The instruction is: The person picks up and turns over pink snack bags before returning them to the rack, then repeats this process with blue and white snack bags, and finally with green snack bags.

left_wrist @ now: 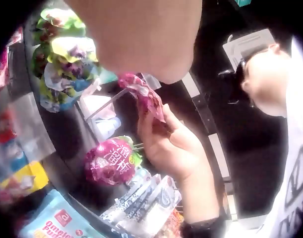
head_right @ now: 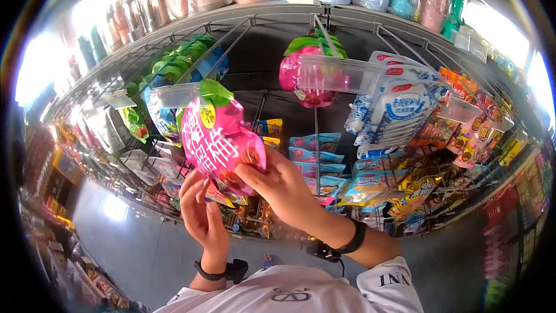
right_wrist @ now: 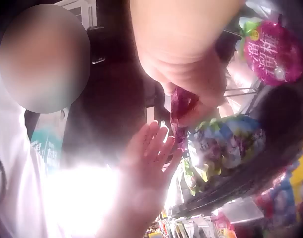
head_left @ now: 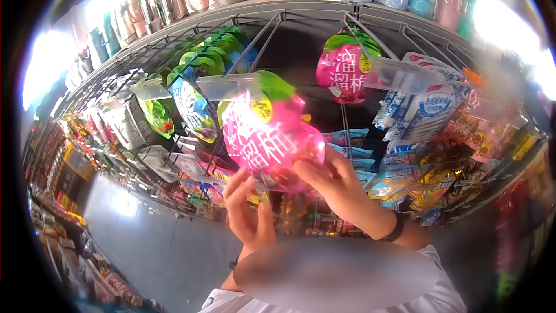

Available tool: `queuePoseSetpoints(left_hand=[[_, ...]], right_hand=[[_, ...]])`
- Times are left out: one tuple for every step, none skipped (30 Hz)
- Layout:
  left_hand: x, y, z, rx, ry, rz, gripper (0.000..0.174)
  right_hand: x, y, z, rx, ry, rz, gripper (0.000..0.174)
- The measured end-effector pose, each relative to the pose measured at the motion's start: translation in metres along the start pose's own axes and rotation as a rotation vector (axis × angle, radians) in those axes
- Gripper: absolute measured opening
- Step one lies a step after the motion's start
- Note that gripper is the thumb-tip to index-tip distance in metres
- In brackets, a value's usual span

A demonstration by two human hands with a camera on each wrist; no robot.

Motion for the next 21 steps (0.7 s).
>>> queuePoseSetpoints(left_hand=[[-0.009, 0.004, -0.009, -0.021, -0.010, 0.015, 0.043], [-0.020, 0.005, -0.020, -0.039, -0.018, 0.031, 0.045], [-0.029, 0.007, -0.029, -0.057, -0.025, 0.040, 0.047], [-0.030, 0.012, -0.035, -0.037, -0.048, 0.044, 0.052], [-0.036, 0.015, -0.040, -0.044, -0.086, 0.033, 0.052], [-0.041, 0.018, -0.044, -0.054, -0.125, 0.026, 0.053], [-0.047, 0.022, -0.047, -0.067, -0.167, 0.023, 0.054], [-0.051, 0.026, -0.050, -0.042, -0.164, 0.048, 0.059], [-0.054, 0.030, -0.054, -0.028, -0.047, 0.096, 0.060], [-0.057, 0.035, -0.059, -0.014, 0.068, 0.149, 0.061], [-0.059, 0.042, -0.064, -0.003, 0.184, 0.204, 0.064], [-0.058, 0.051, -0.070, 0.003, 0.297, 0.303, 0.067], [-0.055, 0.062, -0.072, -0.018, 0.349, 0.408, 0.067], [-0.048, 0.074, -0.075, -0.039, 0.405, 0.514, 0.067], [-0.041, 0.086, -0.078, -0.058, 0.464, 0.622, 0.066], [-0.035, 0.098, -0.078, -0.071, 0.423, 0.687, 0.056], [-0.033, 0.104, -0.082, -0.075, 0.445, 0.726, 0.052], [-0.030, 0.106, -0.088, -0.077, 0.467, 0.765, 0.047], [-0.027, 0.106, -0.094, -0.077, 0.492, 0.803, 0.043], [-0.037, 0.101, -0.104, -0.080, 0.558, 0.795, 0.036], [-0.039, 0.102, -0.112, -0.072, 0.584, 0.806, 0.036]], right_hand=[[0.001, 0.001, 0.004, 0.035, 0.010, 0.008, 0.031], [0.002, 0.000, 0.008, 0.067, 0.021, 0.016, 0.030], [0.002, -0.002, 0.012, 0.100, 0.032, 0.030, 0.030], [0.001, -0.003, 0.013, 0.144, 0.022, 0.054, 0.030], [0.006, -0.002, 0.009, 0.155, -0.075, 0.088, 0.031], [0.002, -0.001, 0.012, 0.168, -0.041, 0.105, 0.034], [-0.001, 0.002, 0.015, 0.181, -0.008, 0.118, 0.037], [0.000, 0.011, 0.019, 0.180, 0.037, 0.138, 0.040], [0.004, 0.021, 0.020, 0.177, 0.077, 0.154, 0.043], [0.005, 0.033, 0.022, 0.173, 0.114, 0.164, 0.047], [0.002, 0.045, 0.026, 0.186, 0.249, 0.188, 0.051], [-0.002, 0.058, 0.033, 0.198, 0.385, 0.210, 0.055], [-0.006, 0.071, 0.040, 0.209, 0.521, 0.232, 0.059], [0.002, 0.087, 0.044, 0.186, 0.754, 0.483, 0.067], [0.005, 0.098, 0.047, 0.220, 0.840, 0.515, 0.066], [0.012, 0.110, 0.050, 0.252, 0.930, 0.543, 0.064], [0.016, 0.121, 0.054, 0.283, 1.021, 0.570, 0.063], [0.021, 0.133, 0.060, 0.280, 1.014, 0.639, 0.055], [0.024, 0.140, 0.071, 0.266, 0.988, 0.630, 0.053], [0.029, 0.144, 0.083, 0.249, 0.963, 0.622, 0.051], [0.033, 0.148, 0.095, 0.227, 0.937, 0.612, 0.049]])
Point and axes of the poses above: each hand's wrist, its own y-axis away from the middle knuckle, its own z-axis out of the back of the hand, x = y × z, the point moved 7 cm from there along -y, towards the middle knuckle, and after that the axes turned 1 degree about z, right-handed, at the moved point
